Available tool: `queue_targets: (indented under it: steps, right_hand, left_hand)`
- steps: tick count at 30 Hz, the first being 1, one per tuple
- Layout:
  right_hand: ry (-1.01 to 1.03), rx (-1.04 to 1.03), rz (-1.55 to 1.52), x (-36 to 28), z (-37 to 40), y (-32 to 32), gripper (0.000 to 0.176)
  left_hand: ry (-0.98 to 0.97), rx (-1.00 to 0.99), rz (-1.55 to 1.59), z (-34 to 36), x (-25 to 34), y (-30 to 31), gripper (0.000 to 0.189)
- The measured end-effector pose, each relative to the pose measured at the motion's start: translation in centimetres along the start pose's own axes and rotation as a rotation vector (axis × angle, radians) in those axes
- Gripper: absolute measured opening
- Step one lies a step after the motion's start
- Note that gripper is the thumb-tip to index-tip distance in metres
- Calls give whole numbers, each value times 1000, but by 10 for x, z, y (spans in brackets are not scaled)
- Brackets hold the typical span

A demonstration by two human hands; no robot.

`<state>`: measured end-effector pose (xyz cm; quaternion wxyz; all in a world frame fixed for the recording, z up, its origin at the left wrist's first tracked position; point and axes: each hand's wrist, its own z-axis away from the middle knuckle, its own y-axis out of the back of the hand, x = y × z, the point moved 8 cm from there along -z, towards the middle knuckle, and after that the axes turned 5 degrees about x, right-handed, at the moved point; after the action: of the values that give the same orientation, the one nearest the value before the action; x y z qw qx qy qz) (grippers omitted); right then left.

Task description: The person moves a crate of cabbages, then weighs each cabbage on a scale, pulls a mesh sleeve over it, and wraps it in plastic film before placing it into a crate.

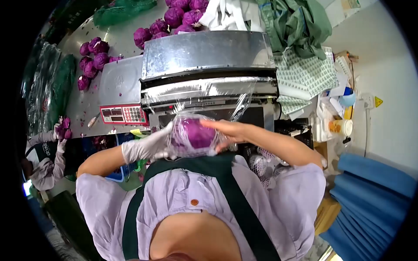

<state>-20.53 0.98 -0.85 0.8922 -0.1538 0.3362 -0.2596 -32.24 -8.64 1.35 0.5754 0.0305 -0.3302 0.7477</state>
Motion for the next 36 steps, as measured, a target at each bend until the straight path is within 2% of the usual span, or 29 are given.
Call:
queue_targets:
  steps: [1, 2, 4, 6, 8, 9, 10, 12, 13, 15, 16, 18, 19, 20, 22, 24, 26, 28, 30, 32, 33, 34, 35, 36]
  right_hand:
    - [-19, -44, -17, 5, -11, -1, 65]
    - [-32, -83, -31, 7, -26, 6, 65]
    - [-31, -82, 92, 15, -38, 18, 73]
    - [-30, 13, -46, 12, -17, 11, 71]
    - [232, 460, 106, 36, 9, 38, 60]
    - [317, 530, 146, 48, 18, 37, 44]
    - [558, 566, 261, 60, 24, 31, 29]
    - [693, 758, 304, 60, 46, 9, 11]
    - [688, 760, 298, 59, 41, 5, 11]
    - [1119, 1077, 437, 35, 68, -3, 7]
    - [1246, 1219, 562, 20, 80, -6, 5]
    - [1265, 1397, 606, 16, 84, 7, 5]
    - [1167, 1448, 359, 22, 82, 24, 5]
    - [1233, 1464, 164, 23, 83, 36, 11]
    - [1122, 1346, -205, 29, 76, 58, 17]
    - [1103, 1246, -377, 33, 67, 67, 28]
    - [933, 1047, -832, 44, 51, 68, 30]
    - [883, 1023, -770, 52, 49, 70, 31]
    - [974, 1316, 123, 36, 68, 64, 37]
    - [896, 1380, 221, 35, 67, 76, 43]
    - [964, 1498, 528, 24, 73, 78, 38]
    - [1024, 1596, 848, 18, 74, 75, 33]
    - [1009, 1584, 909, 23, 66, 84, 26]
    - [1022, 1576, 909, 28, 58, 90, 26]
  left_hand:
    - [-52, 49, 135, -7, 3, -4, 72]
    - [38, -3, 202, -30, -17, 15, 71]
    - [89, 0, 107, -36, -17, 29, 73]
    - [127, -9, 105, -26, -19, 23, 77]
    - [47, 97, -52, -16, -26, 37, 80]
    - [-11, 79, -6, -9, -23, 30, 76]
    - [67, 309, -493, 11, -19, 53, 68]
    - [-339, 574, -1026, 31, 6, 42, 59]
    - [-333, 568, -1029, 32, 3, 38, 59]
    - [-378, 702, -1152, 38, 9, 36, 51]
    - [-377, 702, -1155, 35, 4, 37, 51]
    - [-573, 851, -1093, 39, 10, 40, 51]
    - [-615, 842, -1078, 39, 11, 37, 49]
    - [-624, 839, -1080, 37, 13, 35, 49]
    - [-642, 788, -834, 34, 13, 34, 49]
    - [-732, 750, -864, 38, 13, 23, 47]
    - [-682, 709, -684, 41, 12, 26, 47]
    - [-605, 739, -599, 45, 9, 32, 45]
    - [-587, 873, -466, 49, 12, 53, 36]
    - [-720, 1043, -612, 47, 14, 77, 30]
    - [-704, 1131, -771, 56, 30, 72, 28]
    - [-614, 1160, -744, 51, 33, 83, 26]
    - [-658, 1204, -808, 47, 36, 95, 25]
    - [-705, 1251, -874, 35, 32, 108, 24]
